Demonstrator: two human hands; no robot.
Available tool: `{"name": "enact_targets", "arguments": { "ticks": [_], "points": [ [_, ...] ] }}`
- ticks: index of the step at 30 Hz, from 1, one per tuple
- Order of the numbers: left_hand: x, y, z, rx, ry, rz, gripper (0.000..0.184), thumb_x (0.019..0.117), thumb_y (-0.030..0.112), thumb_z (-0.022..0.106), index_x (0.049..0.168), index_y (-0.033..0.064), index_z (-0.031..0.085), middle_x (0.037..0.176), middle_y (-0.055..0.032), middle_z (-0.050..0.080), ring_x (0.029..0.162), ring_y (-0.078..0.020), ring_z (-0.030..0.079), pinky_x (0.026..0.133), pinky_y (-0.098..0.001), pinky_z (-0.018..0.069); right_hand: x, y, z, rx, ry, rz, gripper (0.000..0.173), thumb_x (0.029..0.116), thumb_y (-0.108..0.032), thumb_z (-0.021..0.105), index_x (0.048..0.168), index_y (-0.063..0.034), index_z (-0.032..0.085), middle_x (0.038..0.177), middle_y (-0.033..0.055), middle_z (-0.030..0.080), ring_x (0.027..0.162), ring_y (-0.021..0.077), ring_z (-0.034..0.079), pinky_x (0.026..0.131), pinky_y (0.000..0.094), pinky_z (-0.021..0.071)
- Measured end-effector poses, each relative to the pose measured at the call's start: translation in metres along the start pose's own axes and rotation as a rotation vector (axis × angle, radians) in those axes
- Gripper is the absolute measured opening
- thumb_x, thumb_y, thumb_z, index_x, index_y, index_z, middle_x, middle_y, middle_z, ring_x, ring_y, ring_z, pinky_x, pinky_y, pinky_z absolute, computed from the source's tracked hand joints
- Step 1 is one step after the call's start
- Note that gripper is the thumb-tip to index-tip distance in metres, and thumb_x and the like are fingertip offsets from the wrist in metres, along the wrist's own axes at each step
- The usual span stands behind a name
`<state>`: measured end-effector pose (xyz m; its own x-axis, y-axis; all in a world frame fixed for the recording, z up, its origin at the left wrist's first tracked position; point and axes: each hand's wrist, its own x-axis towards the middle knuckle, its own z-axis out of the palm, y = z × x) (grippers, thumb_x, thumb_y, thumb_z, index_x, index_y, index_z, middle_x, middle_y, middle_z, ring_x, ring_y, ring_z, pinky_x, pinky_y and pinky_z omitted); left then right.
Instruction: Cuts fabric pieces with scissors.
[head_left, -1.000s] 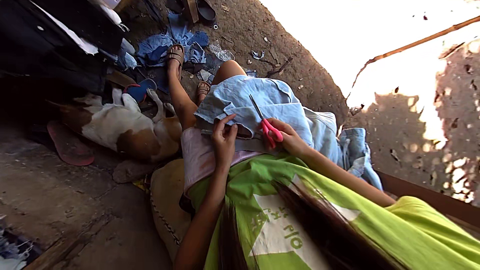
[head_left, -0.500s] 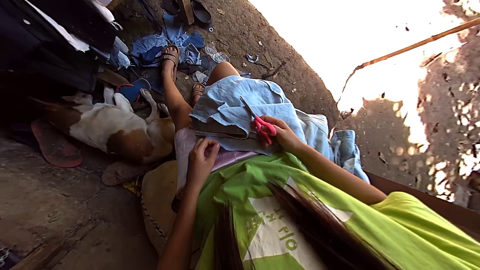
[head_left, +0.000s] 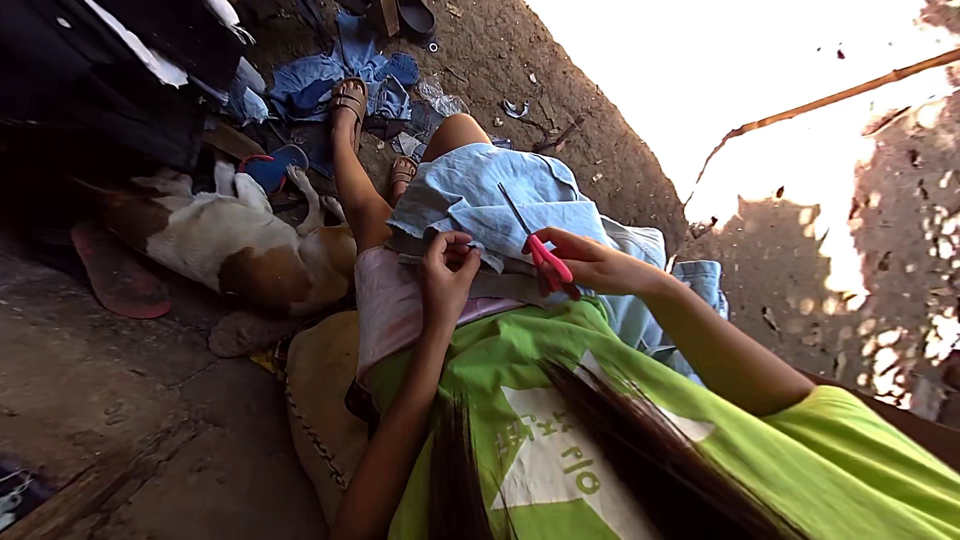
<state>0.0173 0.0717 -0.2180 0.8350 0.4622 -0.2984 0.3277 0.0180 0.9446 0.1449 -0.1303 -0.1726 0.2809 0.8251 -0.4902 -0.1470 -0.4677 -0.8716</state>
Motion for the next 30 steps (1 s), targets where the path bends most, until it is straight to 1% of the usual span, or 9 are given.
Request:
{"name": "enact_targets", "arguments": {
  "ticks": [4,7,9,12,15,18,21,24,30],
  "points": [
    [-0.001,-0.006,0.005,0.048,0.008,0.004,0.025,0.0979,0.016,0.069,0.116,0.0017,0.06,0.1,-0.0118,0.064,0.072,-0.0124,0.065,0.064,-0.0278,0.0565,-0.007,0.006,-0.003,0.041,-0.078,0.015,0.028,0.1049,-0.02,0.05,0.131,-0.0091,0.05,0.084,-0.004,0.07,0.062,-0.0014,0.062,0.052,0.0145,0.05],
    [0.001,-0.006,0.004,0.056,-0.001,0.038,0.017,0.0967,0.006,0.069,0.111,0.0003,0.061,0.098,-0.011,0.066,0.072,-0.0107,0.065,0.066,-0.0267,0.0567,-0.005,0.012,0.003,0.076,-0.09,0.059,0.027,0.103,-0.017,0.052,0.129,-0.0092,0.051,0.08,-0.0042,0.069,0.061,-0.0024,0.06,0.053,0.0136,0.0473],
    [0.001,-0.004,0.001,-0.022,-0.01,0.045,0.014,0.095,0.0,0.067,0.109,0.0003,0.064,0.096,-0.006,0.067,0.07,-0.0033,0.062,0.065,-0.0193,0.0542,-0.004,0.014,0.007,0.099,-0.083,0.059,0.026,0.1023,-0.018,0.053,0.126,-0.0092,0.052,0.077,-0.0061,0.066,0.061,-0.0034,0.059,0.054,0.0128,0.0463],
    [-0.003,0.004,-0.011,-0.253,-0.005,0.043,0.02,0.0922,-0.007,0.062,0.11,0.0003,0.067,0.096,0.002,0.067,0.073,0.0021,0.059,0.069,-0.0155,0.0524,-0.005,0.017,0.007,0.173,-0.16,-0.013,0.03,0.0998,-0.018,0.054,0.127,-0.0073,0.058,0.082,-0.0113,0.066,0.069,-0.0041,0.062,0.065,0.0153,0.0541],
    [-0.004,0.01,-0.018,-0.327,0.026,0.091,0.023,0.091,-0.007,0.062,0.111,0.0021,0.067,0.098,0.0049,0.067,0.076,0.0026,0.061,0.071,-0.016,0.0547,-0.002,0.02,0.007,0.251,-0.241,-0.062,0.039,0.0999,-0.037,0.054,0.127,-0.0096,0.062,0.081,-0.0163,0.062,0.069,-0.0063,0.059,0.064,0.0143,0.0512],
    [-0.003,0.01,-0.012,-0.273,0.042,0.07,0.03,0.0869,-0.003,0.07,0.116,0.0016,0.064,0.104,-0.0016,0.064,0.076,-0.0022,0.064,0.065,-0.0188,0.0571,-0.001,0.026,0.005,0.299,-0.28,-0.072,0.053,0.0975,-0.061,0.052,0.121,-0.0146,0.064,0.078,-0.0162,0.061,0.065,-0.0069,0.055,0.058,0.012,0.0433],
    [-0.001,0.01,-0.009,-0.241,0.011,0.043,0.042,0.0838,-0.005,0.074,0.123,0.0014,0.06,0.119,-0.0081,0.06,0.084,-0.0067,0.067,0.07,-0.0229,0.0602,-0.008,0.028,0.004,0.325,-0.306,-0.08,0.054,0.0986,-0.064,0.048,0.118,-0.0152,0.062,0.077,-0.0148,0.061,0.063,-0.008,0.052,0.055,0.0099,0.0383],
    [0.002,0.007,-0.009,-0.231,-0.051,0.027,0.049,0.0869,-0.005,0.072,0.132,0.0038,0.057,0.129,-0.0106,0.056,0.082,-0.0096,0.069,0.07,-0.026,0.0615,-0.016,0.032,0.003,0.329,-0.294,-0.081,0.053,0.0995,-0.063,0.047,0.116,-0.0152,0.062,0.078,-0.0146,0.061,0.064,-0.0077,0.052,0.056,0.0104,0.0393],
    [0.001,0.005,-0.012,-0.285,-0.069,0.019,0.055,0.0858,-0.01,0.064,0.138,0.007,0.055,0.125,-0.0058,0.057,0.069,-0.0029,0.059,0.062,-0.0181,0.0532,-0.021,0.039,0.004,0.346,-0.26,-0.065,0.06,0.0964,-0.069,0.046,0.116,-0.0156,0.063,0.079,-0.0141,0.062,0.064,-0.0073,0.053,0.057,0.0107,0.0404]
  ]
}}
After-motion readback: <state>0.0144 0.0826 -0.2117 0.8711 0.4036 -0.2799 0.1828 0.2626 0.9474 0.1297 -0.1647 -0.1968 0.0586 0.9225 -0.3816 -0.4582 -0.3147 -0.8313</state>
